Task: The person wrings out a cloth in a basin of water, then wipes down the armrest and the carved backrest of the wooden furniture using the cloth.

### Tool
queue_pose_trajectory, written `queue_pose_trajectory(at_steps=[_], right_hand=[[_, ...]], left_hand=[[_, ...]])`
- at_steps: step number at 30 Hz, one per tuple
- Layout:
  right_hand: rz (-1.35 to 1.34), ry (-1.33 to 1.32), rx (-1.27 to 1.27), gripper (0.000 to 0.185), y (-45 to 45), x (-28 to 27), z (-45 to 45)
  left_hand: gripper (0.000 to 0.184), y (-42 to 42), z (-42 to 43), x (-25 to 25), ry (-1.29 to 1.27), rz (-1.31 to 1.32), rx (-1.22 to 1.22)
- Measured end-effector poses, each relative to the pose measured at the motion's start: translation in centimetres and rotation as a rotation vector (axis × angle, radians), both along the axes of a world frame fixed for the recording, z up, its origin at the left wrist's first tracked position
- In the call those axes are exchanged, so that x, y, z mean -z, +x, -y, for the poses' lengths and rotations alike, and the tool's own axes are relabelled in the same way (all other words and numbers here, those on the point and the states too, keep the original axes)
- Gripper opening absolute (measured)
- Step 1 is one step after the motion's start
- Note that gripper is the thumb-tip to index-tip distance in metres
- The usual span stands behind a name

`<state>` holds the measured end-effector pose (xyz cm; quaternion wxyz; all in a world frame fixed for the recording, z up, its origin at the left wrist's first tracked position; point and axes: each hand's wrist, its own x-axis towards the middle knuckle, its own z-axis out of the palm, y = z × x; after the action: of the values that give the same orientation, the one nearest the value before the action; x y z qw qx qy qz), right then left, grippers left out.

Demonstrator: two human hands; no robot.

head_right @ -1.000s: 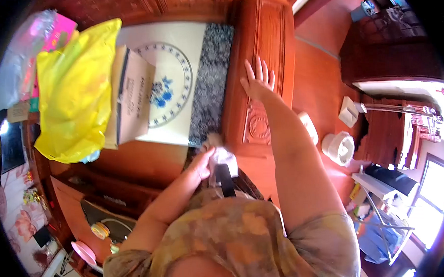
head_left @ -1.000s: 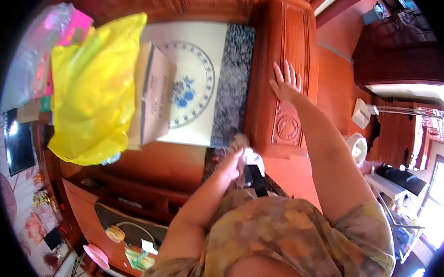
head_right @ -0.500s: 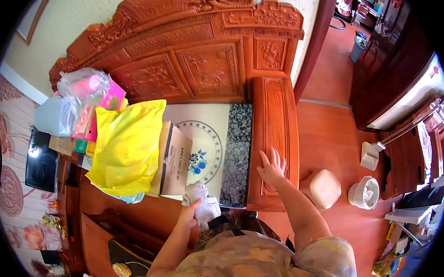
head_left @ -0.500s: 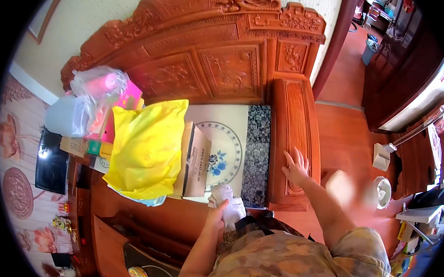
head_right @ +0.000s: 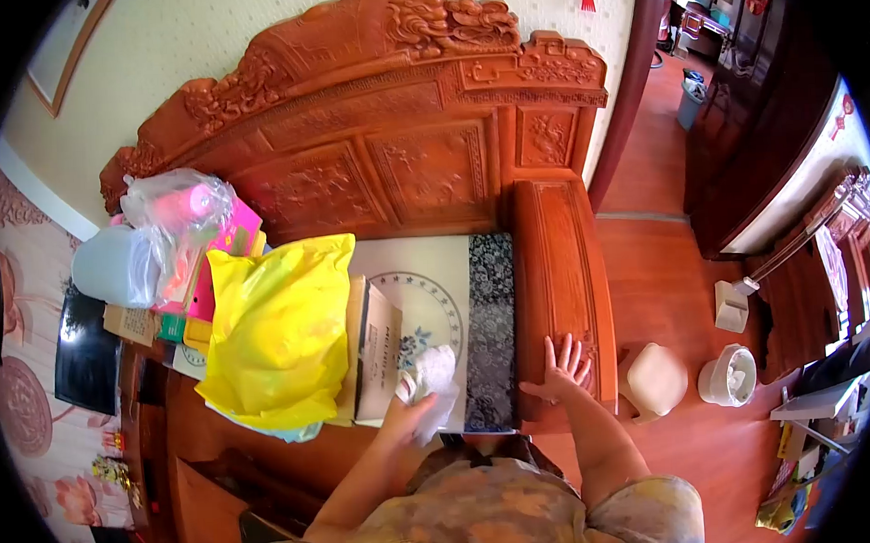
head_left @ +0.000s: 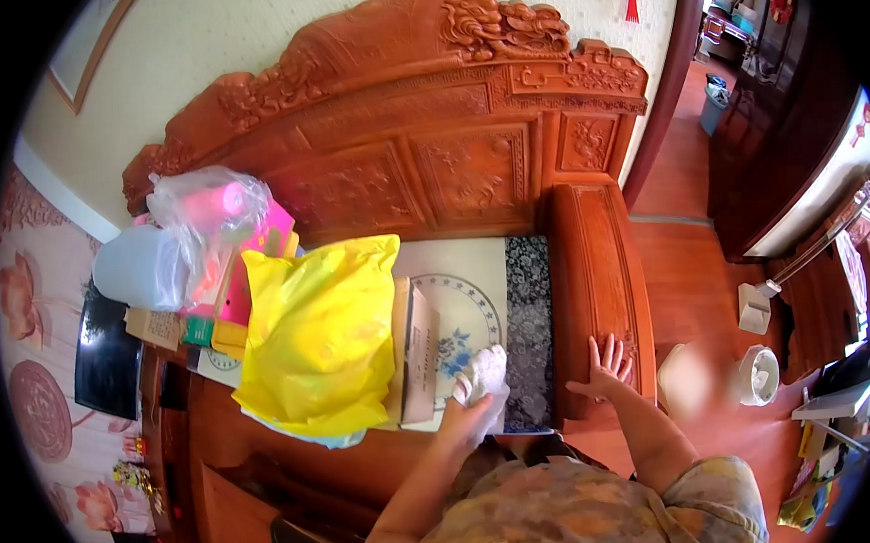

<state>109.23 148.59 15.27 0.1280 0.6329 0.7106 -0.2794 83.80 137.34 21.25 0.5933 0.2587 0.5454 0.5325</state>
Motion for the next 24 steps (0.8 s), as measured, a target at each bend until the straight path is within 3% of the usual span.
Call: queue_pose_trajectory(at_steps=[6,10,20,24], right_hand=[[0.084,0.018,-0.002,0.122,-0.7,0.3,0.1],[0.14,-0.016,-0.007,0.124,-1.0,0.1,-0.2],[0.167,0.028,0.023,0.121,-1.7,-0.2,0.2],[0.162,0.011,0.012,0.12,-1.6,-0.2,0.0]], left_hand=[[0.046,-4.6,-1.5,1.6,0.004,0.093,0.033],[0.047,-6.4,-2.9,2.3,-0.099,0.015,0.115],[0.049,-6.0,-3.5,4.0,-0.082,0.015,0.303],[0.051,-5.9,-2.5,4.1,-0.074,0.082,0.259]])
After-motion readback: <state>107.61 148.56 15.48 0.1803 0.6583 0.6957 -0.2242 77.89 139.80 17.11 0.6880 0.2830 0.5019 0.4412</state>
